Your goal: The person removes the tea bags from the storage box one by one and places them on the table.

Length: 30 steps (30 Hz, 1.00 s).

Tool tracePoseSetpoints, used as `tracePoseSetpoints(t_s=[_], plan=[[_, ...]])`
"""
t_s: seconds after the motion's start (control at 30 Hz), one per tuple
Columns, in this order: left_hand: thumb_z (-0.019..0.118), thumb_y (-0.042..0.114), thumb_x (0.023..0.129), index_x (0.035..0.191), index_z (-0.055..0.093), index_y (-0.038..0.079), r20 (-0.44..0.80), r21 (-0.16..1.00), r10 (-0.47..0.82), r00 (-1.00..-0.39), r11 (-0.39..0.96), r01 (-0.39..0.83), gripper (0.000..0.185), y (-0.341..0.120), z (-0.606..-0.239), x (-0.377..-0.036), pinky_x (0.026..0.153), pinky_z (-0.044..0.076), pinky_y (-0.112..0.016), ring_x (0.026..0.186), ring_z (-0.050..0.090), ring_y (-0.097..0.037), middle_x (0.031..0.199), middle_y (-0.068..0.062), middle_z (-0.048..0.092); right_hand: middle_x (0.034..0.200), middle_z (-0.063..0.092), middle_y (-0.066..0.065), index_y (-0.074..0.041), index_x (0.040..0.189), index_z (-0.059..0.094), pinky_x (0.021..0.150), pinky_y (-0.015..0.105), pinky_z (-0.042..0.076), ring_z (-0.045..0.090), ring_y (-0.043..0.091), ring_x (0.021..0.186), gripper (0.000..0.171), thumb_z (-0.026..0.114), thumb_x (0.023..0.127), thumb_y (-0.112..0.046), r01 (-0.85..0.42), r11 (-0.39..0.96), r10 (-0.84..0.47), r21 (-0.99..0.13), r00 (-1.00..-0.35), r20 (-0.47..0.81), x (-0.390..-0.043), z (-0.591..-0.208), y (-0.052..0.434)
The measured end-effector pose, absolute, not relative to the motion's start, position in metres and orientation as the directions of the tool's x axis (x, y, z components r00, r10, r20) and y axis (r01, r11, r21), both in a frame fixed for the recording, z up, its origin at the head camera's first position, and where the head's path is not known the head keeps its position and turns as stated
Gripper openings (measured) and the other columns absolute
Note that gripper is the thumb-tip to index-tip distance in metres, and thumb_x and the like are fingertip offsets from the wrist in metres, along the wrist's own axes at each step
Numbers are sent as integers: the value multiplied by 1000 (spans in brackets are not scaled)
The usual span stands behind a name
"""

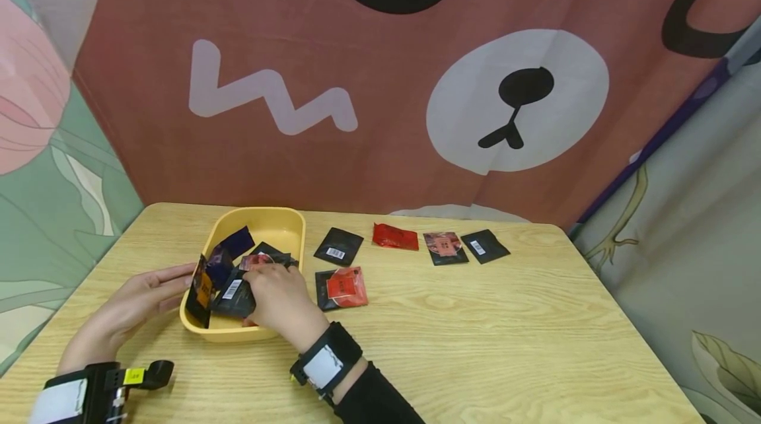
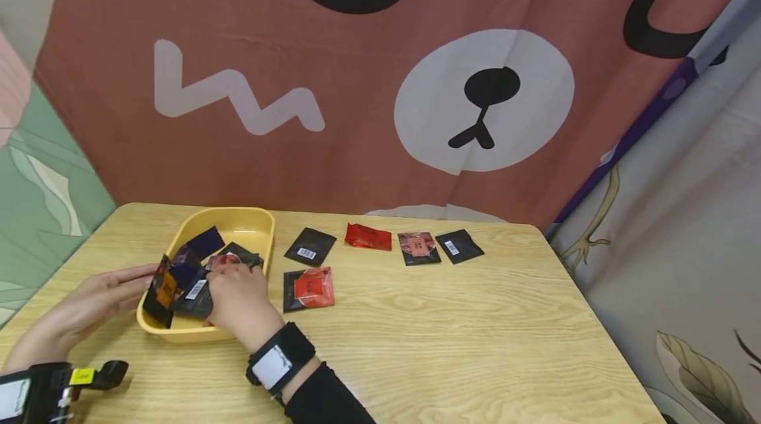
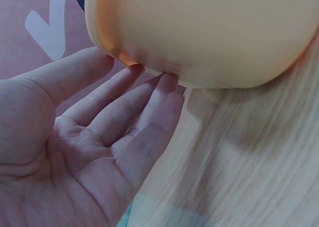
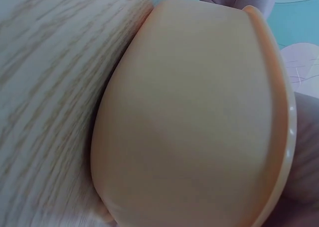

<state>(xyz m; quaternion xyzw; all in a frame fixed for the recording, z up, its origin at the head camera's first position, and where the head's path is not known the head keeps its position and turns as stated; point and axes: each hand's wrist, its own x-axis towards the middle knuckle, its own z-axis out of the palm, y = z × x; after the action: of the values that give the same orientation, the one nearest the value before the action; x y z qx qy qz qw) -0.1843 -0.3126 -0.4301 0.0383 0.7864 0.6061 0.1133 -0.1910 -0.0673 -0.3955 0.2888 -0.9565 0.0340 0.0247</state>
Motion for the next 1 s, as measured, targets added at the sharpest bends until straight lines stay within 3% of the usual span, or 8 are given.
tracePoseSetpoints(t_s=[0.2, 0.43, 0.53, 0.8, 1.0], plan=[[52, 21, 105, 146, 28, -18, -142, 956, 192, -971, 281, -84, 61, -311, -430, -183, 86, 56, -24, 100, 59, 7, 143, -24, 45, 135, 58, -14, -31, 131, 64, 93, 28, 45, 52, 10, 121, 72, 89, 67, -52, -550, 834, -547, -45, -835, 56, -191, -396, -68], [54, 19, 104, 145, 29, -19, -125, 965, 189, -974, 253, -75, 62, -312, -430, -184, 85, 56, -23, 101, 59, 7, 132, -1, 56, 133, 58, -11, -31, 133, 63, 95, 30, 45, 52, 10, 121, 72, 88, 69, -53, -550, 834, -548, -48, -835, 56, -191, -395, -68], [55, 19, 104, 145, 30, -19, -120, 965, 186, -975, 255, -70, 61, -312, -430, -184, 84, 56, -23, 101, 59, 7, 129, 3, 57, 132, 59, -11, -30, 132, 63, 95, 30, 45, 52, 10, 120, 72, 88, 69, -53, -552, 833, -549, -49, -834, 55, -192, -395, -68], [53, 23, 105, 147, 29, -17, -163, 947, 174, -971, 305, -104, 63, -311, -429, -184, 84, 56, -24, 99, 59, 8, 142, -21, 47, 131, 59, -12, -29, 131, 63, 94, 29, 45, 53, 9, 117, 69, 88, 70, -49, -565, 824, -562, -47, -825, 61, -194, -396, -66], [52, 22, 105, 147, 28, -17, -167, 945, 174, -970, 310, -107, 63, -311, -428, -184, 85, 56, -24, 98, 59, 8, 143, -24, 45, 133, 58, -10, -30, 134, 61, 99, 30, 44, 52, 10, 120, 70, 86, 73, -50, -581, 814, -579, -25, -813, 60, -194, -394, -65]])
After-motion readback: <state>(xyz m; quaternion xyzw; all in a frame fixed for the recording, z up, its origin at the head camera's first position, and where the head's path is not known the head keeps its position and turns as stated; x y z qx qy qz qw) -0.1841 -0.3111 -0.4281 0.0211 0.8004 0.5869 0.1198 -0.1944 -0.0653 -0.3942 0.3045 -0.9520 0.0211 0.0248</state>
